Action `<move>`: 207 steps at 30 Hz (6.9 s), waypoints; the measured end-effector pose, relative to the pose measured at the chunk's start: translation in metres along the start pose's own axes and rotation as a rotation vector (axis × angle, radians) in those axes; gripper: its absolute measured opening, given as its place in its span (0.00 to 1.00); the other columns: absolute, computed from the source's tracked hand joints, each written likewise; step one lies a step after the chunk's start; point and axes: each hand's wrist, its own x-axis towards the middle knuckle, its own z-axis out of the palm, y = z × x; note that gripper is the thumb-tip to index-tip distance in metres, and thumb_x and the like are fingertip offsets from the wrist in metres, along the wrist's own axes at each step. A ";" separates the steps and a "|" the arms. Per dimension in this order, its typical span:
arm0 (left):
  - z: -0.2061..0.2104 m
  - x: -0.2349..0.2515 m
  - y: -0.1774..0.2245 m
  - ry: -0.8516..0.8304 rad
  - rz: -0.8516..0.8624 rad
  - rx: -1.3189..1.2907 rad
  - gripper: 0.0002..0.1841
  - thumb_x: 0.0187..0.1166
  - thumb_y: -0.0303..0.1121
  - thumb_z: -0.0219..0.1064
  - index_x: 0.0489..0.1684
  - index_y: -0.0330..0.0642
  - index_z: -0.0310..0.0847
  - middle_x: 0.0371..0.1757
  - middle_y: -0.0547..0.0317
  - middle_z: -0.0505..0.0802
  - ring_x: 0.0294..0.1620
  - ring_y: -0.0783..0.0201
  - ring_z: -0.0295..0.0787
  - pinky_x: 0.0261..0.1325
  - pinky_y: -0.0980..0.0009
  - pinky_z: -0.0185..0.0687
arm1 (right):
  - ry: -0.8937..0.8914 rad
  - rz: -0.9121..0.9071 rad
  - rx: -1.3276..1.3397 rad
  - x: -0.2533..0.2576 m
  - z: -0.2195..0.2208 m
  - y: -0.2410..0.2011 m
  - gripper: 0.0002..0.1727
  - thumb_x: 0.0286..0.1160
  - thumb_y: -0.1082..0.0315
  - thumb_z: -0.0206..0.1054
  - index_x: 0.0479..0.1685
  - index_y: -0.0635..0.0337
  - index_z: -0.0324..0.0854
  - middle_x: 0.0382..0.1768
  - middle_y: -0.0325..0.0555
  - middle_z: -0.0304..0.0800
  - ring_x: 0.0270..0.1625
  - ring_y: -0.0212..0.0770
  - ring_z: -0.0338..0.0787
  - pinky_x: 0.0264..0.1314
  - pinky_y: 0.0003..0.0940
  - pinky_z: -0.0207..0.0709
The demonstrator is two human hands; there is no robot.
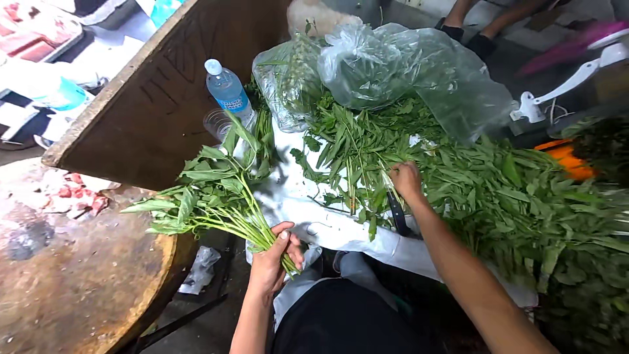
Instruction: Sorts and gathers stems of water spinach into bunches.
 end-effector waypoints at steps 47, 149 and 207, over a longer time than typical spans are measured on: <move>-0.014 -0.009 0.008 0.110 0.081 -0.191 0.10 0.88 0.36 0.59 0.52 0.45 0.87 0.09 0.71 0.72 0.05 0.75 0.69 0.11 0.78 0.71 | -0.207 -0.319 0.306 -0.049 0.035 -0.096 0.16 0.87 0.65 0.60 0.60 0.62 0.89 0.58 0.57 0.88 0.61 0.52 0.88 0.70 0.50 0.80; 0.001 0.053 -0.066 0.267 -0.436 0.125 0.13 0.93 0.30 0.50 0.51 0.34 0.81 0.09 0.69 0.68 0.05 0.74 0.64 0.10 0.77 0.69 | -0.757 0.216 0.390 -0.213 -0.007 0.110 0.22 0.93 0.50 0.51 0.61 0.60 0.75 0.25 0.40 0.76 0.19 0.34 0.78 0.24 0.32 0.77; 0.021 0.042 -0.041 0.222 -0.329 0.033 0.10 0.89 0.29 0.55 0.50 0.36 0.83 0.11 0.67 0.73 0.08 0.71 0.71 0.16 0.72 0.77 | -0.355 0.003 1.143 -0.057 -0.009 -0.042 0.21 0.78 0.77 0.65 0.71 0.71 0.74 0.48 0.51 0.90 0.42 0.39 0.90 0.47 0.35 0.87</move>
